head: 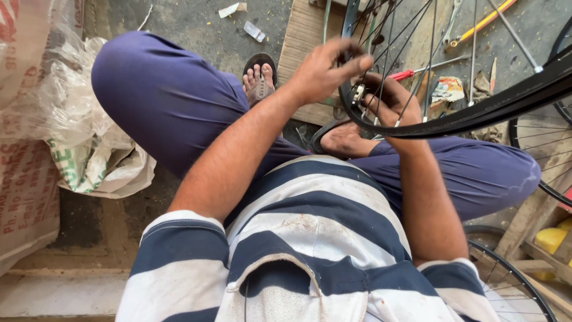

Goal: The person sits on the ground and repeatedly removes and reinserts a small white plastic spoke nipple from the rim of a bicycle wheel. The person uses both hands to manipulate the spoke nipple and the wheel rim.

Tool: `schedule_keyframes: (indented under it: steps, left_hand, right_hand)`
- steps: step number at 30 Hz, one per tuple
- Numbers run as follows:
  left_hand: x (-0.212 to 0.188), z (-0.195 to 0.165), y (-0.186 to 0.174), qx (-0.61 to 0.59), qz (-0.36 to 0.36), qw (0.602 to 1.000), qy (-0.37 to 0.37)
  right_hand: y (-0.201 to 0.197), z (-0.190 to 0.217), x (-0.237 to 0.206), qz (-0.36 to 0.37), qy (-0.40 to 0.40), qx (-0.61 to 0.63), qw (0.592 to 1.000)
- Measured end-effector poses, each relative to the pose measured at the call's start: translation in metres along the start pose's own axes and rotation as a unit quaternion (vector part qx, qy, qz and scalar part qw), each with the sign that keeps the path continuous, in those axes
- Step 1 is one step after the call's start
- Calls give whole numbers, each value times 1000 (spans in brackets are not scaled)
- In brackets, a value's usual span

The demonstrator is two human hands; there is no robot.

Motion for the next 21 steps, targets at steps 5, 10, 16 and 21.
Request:
schedule_keyframes:
  steps: [5,10,16,21]
  left_hand:
    - [6,17,7,-14,-1,999,32]
    - [7,24,10,5,9,998,56]
    - [8,17,7,-47,15,999,-14]
    - [3,5,7,-11,-24,1000,7]
  right_hand:
    - [-2,-5,6,-12,0,-65,998]
    - [-5,-26,1,-112,-19,40,993]
    - [-9,-48,18,-113,-8,41,993]
    - [-2,-46,25,-76,23,49,996]
Point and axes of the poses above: each hand's wrist, its own x-axis towards the middle knuckle, its own y-axis out of the palm, z = x × y, the point moved 4 cm from there along x, towards the middle knuckle, and after that the axes turned 8 degrees about -z, right-handed, at the moved point
